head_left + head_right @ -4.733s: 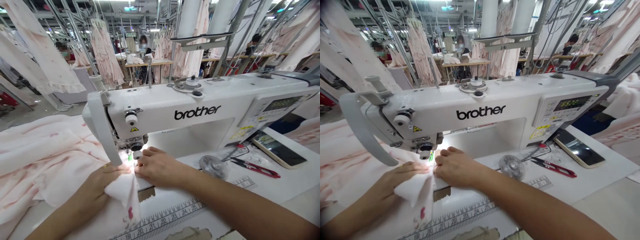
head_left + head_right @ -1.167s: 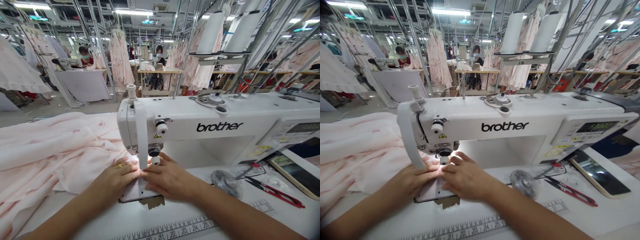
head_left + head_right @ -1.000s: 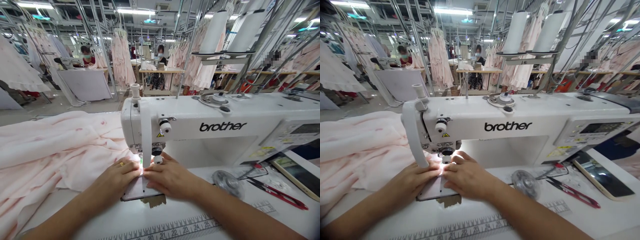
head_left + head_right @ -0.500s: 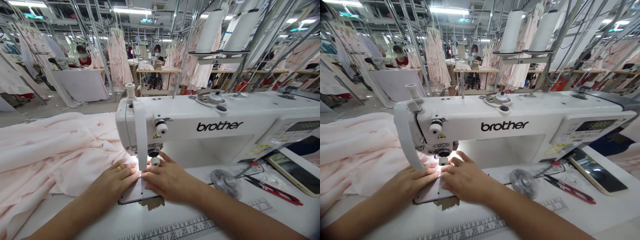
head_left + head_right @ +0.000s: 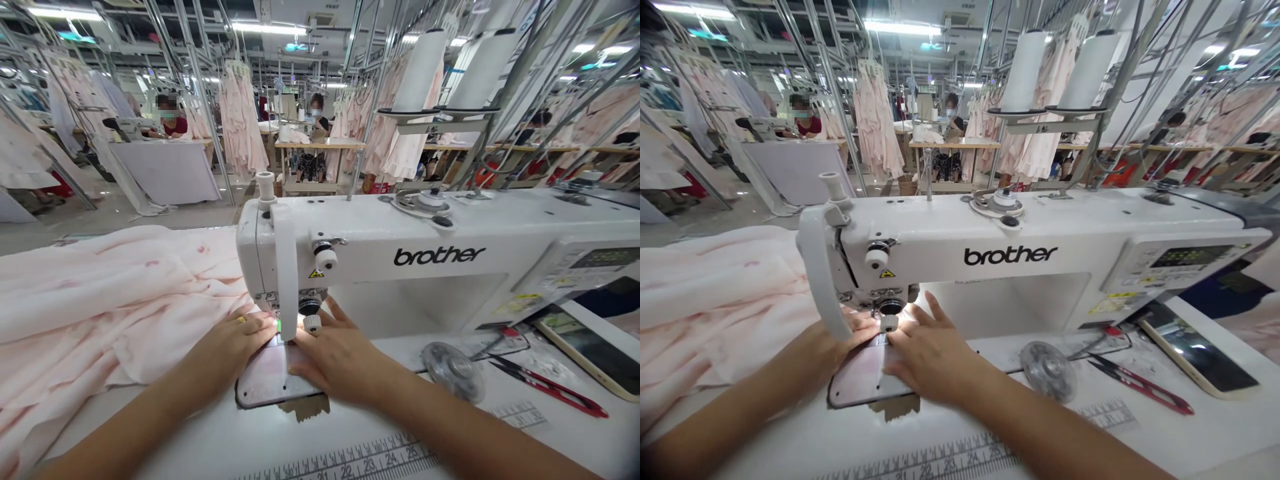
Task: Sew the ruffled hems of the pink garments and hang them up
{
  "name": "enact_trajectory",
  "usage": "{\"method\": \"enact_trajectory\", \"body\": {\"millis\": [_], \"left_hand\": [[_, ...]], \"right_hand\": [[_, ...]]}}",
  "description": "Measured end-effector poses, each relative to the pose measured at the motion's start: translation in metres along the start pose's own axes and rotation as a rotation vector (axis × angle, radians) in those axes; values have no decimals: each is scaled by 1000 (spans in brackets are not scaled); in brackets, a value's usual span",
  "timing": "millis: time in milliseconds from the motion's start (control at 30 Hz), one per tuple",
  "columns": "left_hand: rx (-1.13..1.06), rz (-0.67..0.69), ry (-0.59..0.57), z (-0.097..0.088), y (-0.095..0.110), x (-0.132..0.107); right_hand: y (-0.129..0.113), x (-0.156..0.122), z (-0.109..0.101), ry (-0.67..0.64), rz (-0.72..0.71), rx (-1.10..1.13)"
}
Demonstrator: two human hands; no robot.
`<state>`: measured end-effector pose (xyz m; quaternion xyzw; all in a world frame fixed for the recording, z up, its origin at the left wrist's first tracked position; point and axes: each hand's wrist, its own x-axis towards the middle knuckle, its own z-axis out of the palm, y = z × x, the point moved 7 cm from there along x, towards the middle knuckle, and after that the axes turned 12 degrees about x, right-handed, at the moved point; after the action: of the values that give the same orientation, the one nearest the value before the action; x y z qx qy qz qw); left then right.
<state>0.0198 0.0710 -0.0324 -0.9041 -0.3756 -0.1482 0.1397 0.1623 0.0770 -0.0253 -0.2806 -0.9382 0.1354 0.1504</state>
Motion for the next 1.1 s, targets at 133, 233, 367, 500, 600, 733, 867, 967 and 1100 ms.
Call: {"method": "enact_trajectory", "body": {"millis": [133,233,367,500,600,733,867,967,1100], "left_hand": [[1,-18,-17,1,0,1],[6,-12,-17,-2,3,3],[34,-28,-9,-8,5,7],[32,-34,-27,-8,5,9],[34,-38,-34,-6,3,10],[-16,-68,-84,-3,2,11],[-69,-70,-103,-3,2,10],[-59,-55,-22,-6,2,8],[53,-254,13,-8,-8,3]], "right_hand": [[0,0,1,7,5,-22],[0,0,2,13,8,-41],[1,1,2,21,12,-57],[2,0,2,26,-2,-58],[3,0,3,25,-12,-58],[4,2,3,26,-23,-63],[2,6,0,29,-33,-80],[5,8,-1,16,-8,-86],[12,7,0,37,16,-13]]}}
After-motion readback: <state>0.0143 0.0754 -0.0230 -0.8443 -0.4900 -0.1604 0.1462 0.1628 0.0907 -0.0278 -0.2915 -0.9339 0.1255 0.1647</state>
